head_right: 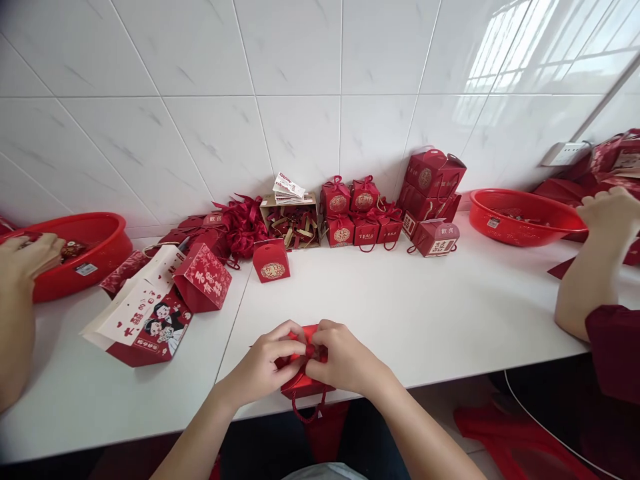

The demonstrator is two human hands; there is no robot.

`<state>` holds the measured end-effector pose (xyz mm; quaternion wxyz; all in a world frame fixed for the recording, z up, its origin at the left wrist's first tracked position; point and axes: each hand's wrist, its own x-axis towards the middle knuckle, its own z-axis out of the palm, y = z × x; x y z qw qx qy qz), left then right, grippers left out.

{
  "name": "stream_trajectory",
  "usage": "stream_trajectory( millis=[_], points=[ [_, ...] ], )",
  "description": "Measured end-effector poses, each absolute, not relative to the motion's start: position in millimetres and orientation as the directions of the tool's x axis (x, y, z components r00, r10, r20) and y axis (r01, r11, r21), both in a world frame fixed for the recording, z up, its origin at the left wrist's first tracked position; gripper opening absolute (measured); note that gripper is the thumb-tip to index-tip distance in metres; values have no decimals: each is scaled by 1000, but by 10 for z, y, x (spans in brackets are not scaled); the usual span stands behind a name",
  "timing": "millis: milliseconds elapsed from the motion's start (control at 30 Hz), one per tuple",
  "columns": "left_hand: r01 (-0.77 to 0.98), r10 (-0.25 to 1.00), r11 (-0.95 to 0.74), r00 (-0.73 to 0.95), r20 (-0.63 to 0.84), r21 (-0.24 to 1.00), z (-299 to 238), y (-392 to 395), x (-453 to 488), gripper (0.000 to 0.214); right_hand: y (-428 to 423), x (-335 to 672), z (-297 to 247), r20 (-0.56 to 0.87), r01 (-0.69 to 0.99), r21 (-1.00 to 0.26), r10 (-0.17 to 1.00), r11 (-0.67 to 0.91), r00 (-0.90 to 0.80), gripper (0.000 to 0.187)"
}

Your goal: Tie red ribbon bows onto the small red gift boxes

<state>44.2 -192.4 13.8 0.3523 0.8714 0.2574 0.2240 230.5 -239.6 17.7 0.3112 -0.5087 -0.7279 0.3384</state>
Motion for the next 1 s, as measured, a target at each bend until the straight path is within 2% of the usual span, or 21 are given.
stream_trajectory(
  millis=[200, 367, 500, 733, 867, 933, 1000],
  points=[
    [299, 594, -587, 790, 150, 752, 219, -1930, 488, 22, -2403, 2321, 205, 115, 518, -816, 949, 258, -292, 19],
    [364, 605, -611, 788, 117, 704, 224, -1967, 505, 21, -2406, 2329, 249, 130, 527, -802, 943, 282, -306, 20],
    [429, 605, -656, 791, 93, 621, 214, -1982, 517, 19, -2409, 2332, 246, 114, 553, -784, 940, 283, -321, 19],
    [509, 588, -765, 803, 102, 395, 251, -2044, 588, 16, -2386, 2366, 191, 59, 599, -746, 925, 290, -375, 20],
    [586, 645, -740, 757, 102, 331, 286, -2053, 593, 11, -2403, 2376, 228, 53, 627, -720, 925, 296, -375, 15],
    [642, 707, -685, 700, 101, 343, 283, -2039, 556, 3, -2437, 2398, 244, 65, 654, -701, 939, 285, -339, 15],
    [709, 785, -597, 613, 91, 376, 262, -2025, 494, 9, -2483, 2438, 229, 83, 676, -692, 958, 253, -274, 15]
  ],
)
